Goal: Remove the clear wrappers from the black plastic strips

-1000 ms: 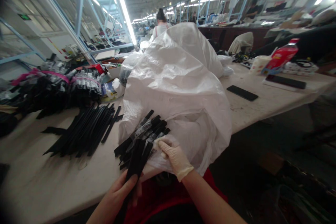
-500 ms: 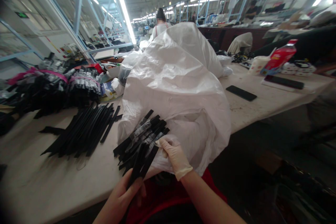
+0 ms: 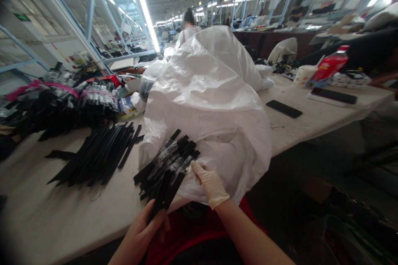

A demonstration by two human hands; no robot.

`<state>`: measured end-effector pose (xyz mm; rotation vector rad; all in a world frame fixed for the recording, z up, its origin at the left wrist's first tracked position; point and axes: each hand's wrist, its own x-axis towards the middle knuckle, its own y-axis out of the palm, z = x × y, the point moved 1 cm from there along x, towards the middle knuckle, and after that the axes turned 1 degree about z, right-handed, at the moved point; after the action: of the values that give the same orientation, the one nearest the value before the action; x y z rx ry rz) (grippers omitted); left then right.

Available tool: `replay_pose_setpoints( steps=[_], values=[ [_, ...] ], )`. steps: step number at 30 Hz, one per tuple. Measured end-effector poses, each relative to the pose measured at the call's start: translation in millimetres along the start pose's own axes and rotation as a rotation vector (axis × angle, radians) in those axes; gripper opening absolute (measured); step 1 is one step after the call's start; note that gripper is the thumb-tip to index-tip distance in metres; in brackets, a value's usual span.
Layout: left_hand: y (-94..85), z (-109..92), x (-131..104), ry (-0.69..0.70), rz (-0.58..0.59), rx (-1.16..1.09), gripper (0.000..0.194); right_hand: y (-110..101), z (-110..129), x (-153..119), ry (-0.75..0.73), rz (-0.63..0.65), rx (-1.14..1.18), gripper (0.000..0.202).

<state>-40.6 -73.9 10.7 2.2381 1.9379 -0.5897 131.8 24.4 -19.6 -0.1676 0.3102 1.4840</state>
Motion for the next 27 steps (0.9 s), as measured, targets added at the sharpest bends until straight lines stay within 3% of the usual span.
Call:
replay_pose_setpoints(
  steps=[7, 12, 16, 20, 27],
  values=[
    [10.2, -4, 2, 0.021, -0.026, 0.029, 0.028, 3, -3, 1, -0.028, 0.034, 0.053, 0.047],
    [14.5, 2, 7, -0.056, -0.001, -0.046, 0.036, 0, 6, -5, -0.095, 0.013, -0.034, 0.049],
    [9.6, 4, 7, -0.147, 0.105, -0.118, 0.047, -2, 8, -7, -0.189, 0.165, -0.026, 0.031],
    [5.6, 3, 8, -0.201, 0.168, -0.183, 0.050, 3, 6, -9, -0.185, 0.298, 0.034, 0.028],
    [-4.0, 0, 16, -0.131, 0.123, -0.153, 0.041, 17, -3, -24, 0.052, 0.575, 0.042, 0.034]
  ],
)
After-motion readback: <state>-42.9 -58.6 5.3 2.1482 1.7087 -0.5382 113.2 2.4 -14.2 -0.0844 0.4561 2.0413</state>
